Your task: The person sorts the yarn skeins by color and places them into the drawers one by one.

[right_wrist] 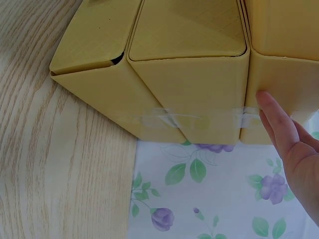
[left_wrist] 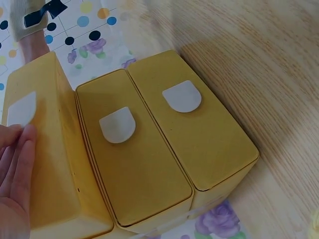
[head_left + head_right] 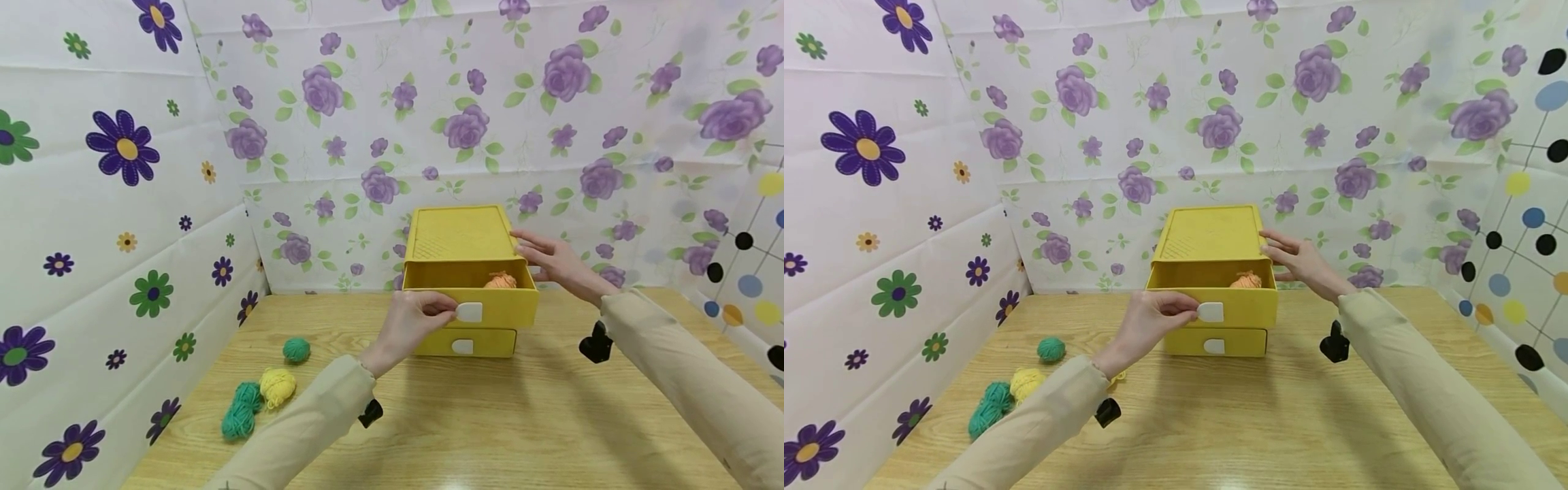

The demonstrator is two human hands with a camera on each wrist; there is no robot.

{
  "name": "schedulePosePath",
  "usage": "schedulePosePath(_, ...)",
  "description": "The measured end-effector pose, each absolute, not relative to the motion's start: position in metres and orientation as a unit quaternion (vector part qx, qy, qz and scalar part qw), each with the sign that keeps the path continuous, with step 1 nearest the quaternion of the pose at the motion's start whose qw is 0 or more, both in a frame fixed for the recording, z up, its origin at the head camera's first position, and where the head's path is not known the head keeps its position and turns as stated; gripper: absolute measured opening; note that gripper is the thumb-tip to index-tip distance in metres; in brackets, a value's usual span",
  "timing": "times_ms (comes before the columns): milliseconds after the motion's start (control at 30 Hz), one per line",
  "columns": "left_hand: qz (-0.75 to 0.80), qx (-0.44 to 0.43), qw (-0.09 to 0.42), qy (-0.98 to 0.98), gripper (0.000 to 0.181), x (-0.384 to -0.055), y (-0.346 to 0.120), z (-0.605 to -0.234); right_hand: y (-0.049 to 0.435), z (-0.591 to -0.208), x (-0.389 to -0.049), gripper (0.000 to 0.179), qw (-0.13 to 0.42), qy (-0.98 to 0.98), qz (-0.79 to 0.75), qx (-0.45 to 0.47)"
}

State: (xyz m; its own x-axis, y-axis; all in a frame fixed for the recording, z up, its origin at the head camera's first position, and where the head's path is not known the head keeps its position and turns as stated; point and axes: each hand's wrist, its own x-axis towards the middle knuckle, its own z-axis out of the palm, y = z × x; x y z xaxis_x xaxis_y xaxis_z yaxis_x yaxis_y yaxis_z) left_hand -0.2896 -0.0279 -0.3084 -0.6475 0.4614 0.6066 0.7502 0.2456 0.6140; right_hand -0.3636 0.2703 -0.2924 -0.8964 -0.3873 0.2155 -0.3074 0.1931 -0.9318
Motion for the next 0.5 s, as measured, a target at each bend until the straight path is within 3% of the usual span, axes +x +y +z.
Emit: schedulePosePath(500,-0.475,-0.378,0.178,-0.774,0.007,-0.303,-0.023,-0.311,0.271,-0.292,-0.364,0.057,0.037,0.770,-0.598,-0.218)
